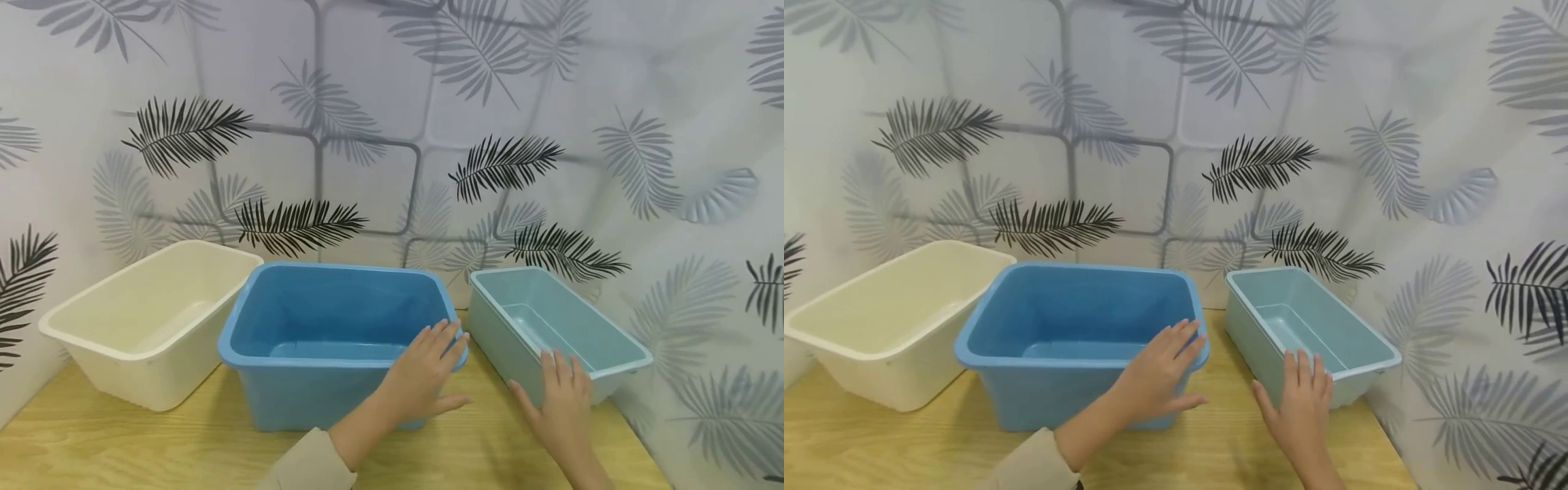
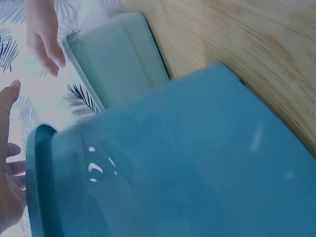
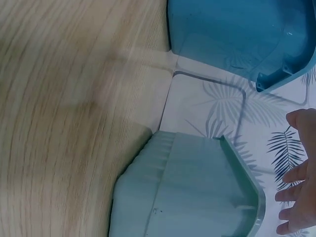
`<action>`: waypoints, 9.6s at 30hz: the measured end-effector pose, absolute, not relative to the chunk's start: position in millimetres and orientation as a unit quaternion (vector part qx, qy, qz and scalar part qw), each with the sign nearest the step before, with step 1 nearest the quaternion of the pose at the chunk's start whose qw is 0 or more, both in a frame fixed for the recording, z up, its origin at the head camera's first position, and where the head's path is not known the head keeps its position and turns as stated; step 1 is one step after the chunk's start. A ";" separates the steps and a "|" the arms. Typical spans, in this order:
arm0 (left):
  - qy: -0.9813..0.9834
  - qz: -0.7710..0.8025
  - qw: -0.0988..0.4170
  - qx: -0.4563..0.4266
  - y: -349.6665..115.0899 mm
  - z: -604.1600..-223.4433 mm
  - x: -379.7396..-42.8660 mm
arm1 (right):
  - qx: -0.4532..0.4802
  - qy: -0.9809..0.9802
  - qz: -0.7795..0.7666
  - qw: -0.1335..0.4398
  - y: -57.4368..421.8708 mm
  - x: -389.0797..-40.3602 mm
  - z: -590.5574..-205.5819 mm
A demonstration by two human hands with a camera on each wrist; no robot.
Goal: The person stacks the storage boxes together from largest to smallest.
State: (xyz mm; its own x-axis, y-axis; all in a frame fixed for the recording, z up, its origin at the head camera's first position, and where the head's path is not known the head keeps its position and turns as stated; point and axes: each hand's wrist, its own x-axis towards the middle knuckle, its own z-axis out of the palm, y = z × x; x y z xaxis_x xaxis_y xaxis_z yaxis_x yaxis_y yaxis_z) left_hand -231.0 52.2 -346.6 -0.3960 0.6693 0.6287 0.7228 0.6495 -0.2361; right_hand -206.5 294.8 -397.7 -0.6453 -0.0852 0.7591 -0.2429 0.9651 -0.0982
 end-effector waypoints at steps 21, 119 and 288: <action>-0.863 0.152 0.274 -0.397 144.3 -355.1 -230.3 | 0.064 -0.931 0.083 0.349 304.9 -209.2 -395.1; -0.910 0.090 0.164 -0.371 175.0 -380.1 -253.8 | 0.090 -0.914 0.028 0.394 324.3 -212.0 -404.3; -0.860 0.058 0.392 -0.320 141.9 -240.6 -252.4 | 0.080 -0.889 0.013 0.451 390.8 -182.2 -253.5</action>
State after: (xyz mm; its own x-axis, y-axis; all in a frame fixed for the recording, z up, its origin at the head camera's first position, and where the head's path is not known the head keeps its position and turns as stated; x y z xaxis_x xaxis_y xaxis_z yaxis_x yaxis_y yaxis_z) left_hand -252.4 141.9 -240.6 -0.4874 0.5961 0.6381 0.5048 0.7886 -0.3511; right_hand -182.2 390.8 -253.5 -0.5812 -0.1304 0.8032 -0.1536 0.9869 0.0491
